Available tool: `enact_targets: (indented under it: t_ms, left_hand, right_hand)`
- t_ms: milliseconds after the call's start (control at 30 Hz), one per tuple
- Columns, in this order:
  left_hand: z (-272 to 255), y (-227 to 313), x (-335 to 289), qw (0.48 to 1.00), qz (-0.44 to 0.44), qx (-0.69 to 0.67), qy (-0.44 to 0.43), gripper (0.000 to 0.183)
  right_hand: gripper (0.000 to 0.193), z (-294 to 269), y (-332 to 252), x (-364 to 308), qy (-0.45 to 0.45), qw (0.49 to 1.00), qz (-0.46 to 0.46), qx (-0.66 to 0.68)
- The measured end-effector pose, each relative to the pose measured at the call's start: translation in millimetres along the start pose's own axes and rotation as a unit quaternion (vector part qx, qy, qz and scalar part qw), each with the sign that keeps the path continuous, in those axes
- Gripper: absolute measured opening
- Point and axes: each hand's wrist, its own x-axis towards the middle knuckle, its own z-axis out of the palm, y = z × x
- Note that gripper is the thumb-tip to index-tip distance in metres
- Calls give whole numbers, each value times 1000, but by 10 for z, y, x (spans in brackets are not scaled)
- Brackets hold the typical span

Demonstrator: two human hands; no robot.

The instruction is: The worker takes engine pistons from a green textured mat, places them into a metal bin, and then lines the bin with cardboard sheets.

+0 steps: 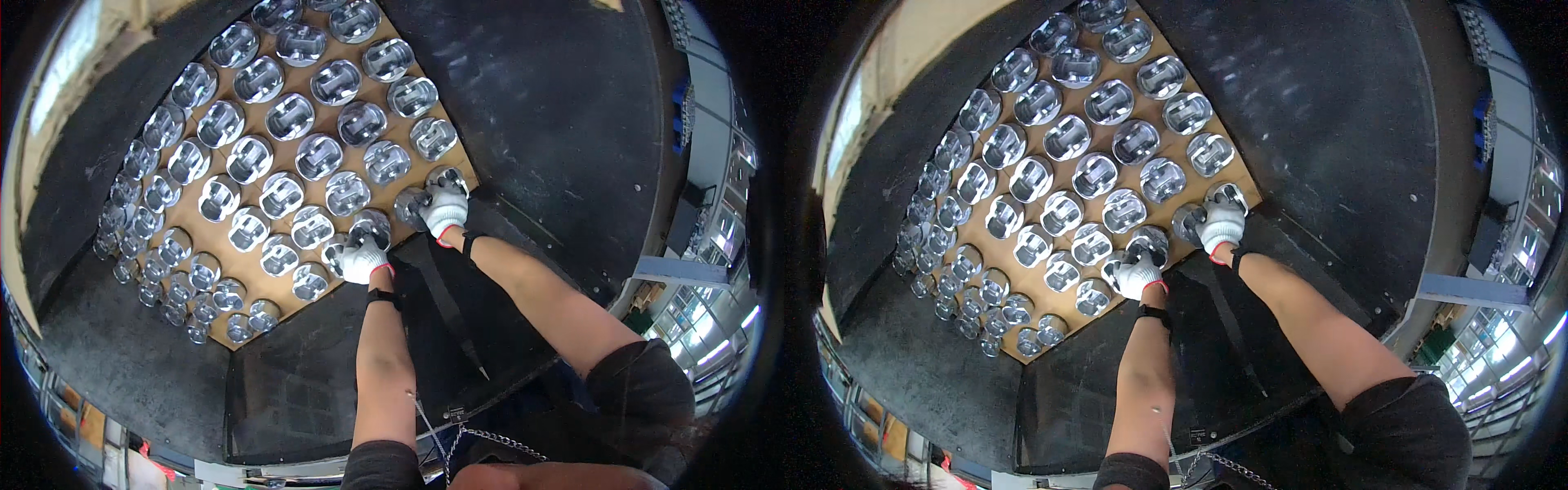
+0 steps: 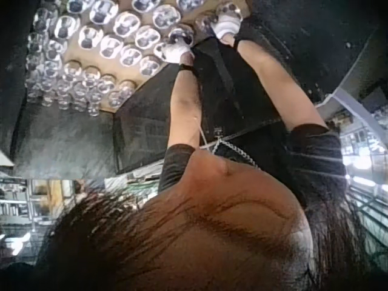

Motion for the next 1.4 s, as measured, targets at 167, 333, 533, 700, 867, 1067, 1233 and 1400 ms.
enact_targets:
  t_ms: [167,333,533,700,867,1067,1233,1400]
  left_hand:
    - [55,-29,27,998,-33,2,-52,32]
    - [52,-111,-104,996,74,50,28,41]
    - [15,70,-456,995,49,82,13,51]
    - [267,38,-583,996,84,33,-24,64]
    - [252,69,-531,995,90,-33,-35,64]
    - [180,43,-380,978,64,-175,-92,62]
    - [160,283,-506,984,20,-128,-122,60]
    - [436,22,-464,987,66,-119,-80,61]
  right_hand:
    - [46,116,-69,11,43,999,-19,10]
    - [38,137,129,26,98,986,-134,15]
    - [19,76,518,126,142,949,-275,-57]
    - [17,231,583,194,199,940,-257,-107]
    - [29,188,611,-15,151,955,-218,-134]
    - [35,-97,310,-265,75,939,-319,-104]
    - [20,235,293,-161,-133,939,-297,-107]
    - [19,436,299,-209,-88,951,-280,-95]
